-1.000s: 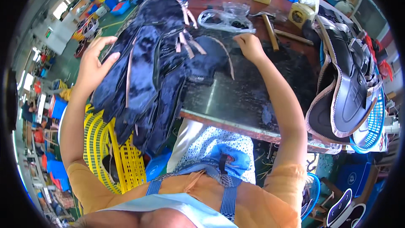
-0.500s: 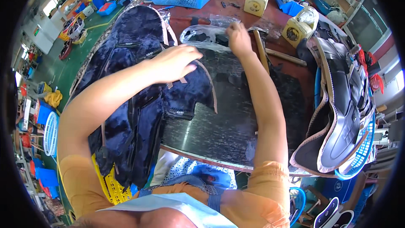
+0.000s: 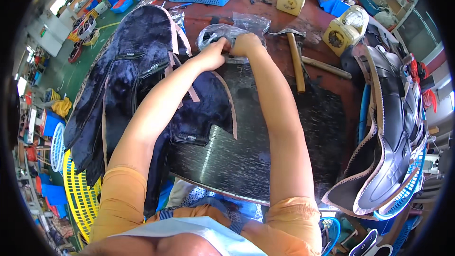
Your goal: Assembling and preparing shoe uppers by hand at a workbench.
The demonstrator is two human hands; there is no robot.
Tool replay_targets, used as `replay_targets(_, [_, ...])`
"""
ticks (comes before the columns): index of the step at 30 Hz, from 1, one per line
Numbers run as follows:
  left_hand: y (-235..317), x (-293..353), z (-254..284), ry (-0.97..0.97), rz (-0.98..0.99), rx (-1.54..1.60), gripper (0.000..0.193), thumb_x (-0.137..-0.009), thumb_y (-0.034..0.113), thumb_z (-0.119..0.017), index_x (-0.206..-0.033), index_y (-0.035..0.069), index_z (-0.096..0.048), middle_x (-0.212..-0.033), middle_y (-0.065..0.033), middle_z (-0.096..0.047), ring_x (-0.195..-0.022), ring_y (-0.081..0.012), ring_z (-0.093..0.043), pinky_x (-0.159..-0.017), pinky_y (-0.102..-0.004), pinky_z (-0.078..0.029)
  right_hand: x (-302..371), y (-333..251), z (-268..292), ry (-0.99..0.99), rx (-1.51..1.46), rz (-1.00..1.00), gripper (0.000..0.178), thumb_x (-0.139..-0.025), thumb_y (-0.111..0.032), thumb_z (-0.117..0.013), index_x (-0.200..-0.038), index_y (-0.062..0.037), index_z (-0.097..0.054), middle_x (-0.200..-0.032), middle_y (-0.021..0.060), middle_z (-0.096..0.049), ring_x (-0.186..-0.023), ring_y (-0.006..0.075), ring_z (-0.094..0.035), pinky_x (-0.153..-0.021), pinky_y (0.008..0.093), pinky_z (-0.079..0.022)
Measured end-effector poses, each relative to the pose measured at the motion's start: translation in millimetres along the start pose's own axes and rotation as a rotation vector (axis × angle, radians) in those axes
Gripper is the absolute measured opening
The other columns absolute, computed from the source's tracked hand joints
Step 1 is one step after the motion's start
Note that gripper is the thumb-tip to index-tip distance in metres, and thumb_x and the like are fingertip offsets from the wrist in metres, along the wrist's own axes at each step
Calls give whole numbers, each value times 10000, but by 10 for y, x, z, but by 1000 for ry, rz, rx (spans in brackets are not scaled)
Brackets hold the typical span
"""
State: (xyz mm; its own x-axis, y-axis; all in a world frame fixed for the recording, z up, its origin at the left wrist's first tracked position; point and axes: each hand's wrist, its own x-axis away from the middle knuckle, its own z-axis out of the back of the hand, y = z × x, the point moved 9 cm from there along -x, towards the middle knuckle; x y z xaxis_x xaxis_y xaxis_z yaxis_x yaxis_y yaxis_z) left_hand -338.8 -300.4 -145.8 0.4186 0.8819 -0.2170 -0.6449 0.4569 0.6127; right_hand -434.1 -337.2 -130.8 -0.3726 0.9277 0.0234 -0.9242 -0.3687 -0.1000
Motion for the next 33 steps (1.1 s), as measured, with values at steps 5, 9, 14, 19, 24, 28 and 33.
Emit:
replay_targets(5, [-46,-312,-107,8,12,-193,312,-766,13,-612,-1077,3,-601,-1055,-270,-659,-1021,-411,-636,-845,-465,-502,-149,170,-175,71,-177,-13,296,-762,-231,-610,-938,-25,-726,-1013,243,-685,-926,389,-676,-815,464,-523])
replay_targets(9, [81,-317,-126,113,137,-132,343,-707,23,-720,-1040,-9,-646,-998,-217,-692,-994,-336,-666,-844,-403,-517,11,538,-335,55,-774,-288,262,-821,-223,-600,-895,3,-710,-883,166,-683,-739,310,-627,-654,431,-472])
replay_targets(14, [426,-296,-301,164,109,132,412,-723,-23,-727,-1123,-11,-626,-1001,-114,-717,-908,-203,-691,-813,-335,-542,303,850,-477,328,-1275,-491,406,-897,-393,-614,-862,1,-706,-778,37,-621,-663,141,-512,-590,333,-382])
replay_targets(19, [570,-169,-418,38,133,642,376,-785,-110,-646,-1146,-42,-566,-966,-82,-679,-889,-148,-661,-784,-290,-550,582,534,-328,289,-1560,-356,403,-992,-355,-556,-1006,26,-685,-907,107,-710,-752,165,-663,-661,280,-513])
replay_targets(24, [951,524,-630,-198,182,772,402,-795,-93,-657,-1168,-29,-523,-986,-59,-640,-864,-122,-630,-784,-278,-538,1371,574,-202,181,-1213,-280,390,-980,-315,-580,-918,58,-674,-821,90,-680,-685,144,-614,-606,279,-482])
replay_targets(28, [1081,664,-558,-18,-137,501,443,-714,-80,-623,-1147,-20,-546,-940,-145,-651,-822,-239,-672,-765,-317,-545,1841,672,-153,243,-1257,-392,327,-979,-323,-595,-842,-30,-640,-717,5,-574,-627,80,-497,-539,257,-389])
replay_targets(33, [1376,764,-624,-65,-376,-166,498,-749,-44,-612,-1243,-17,-546,-1206,-182,-566,-1135,-347,-556,-957,-420,-474,2338,1126,-343,679,-2009,-504,215,-1008,-266,-545,-958,-57,-559,-773,25,-530,-589,126,-456,-500,258,-344])
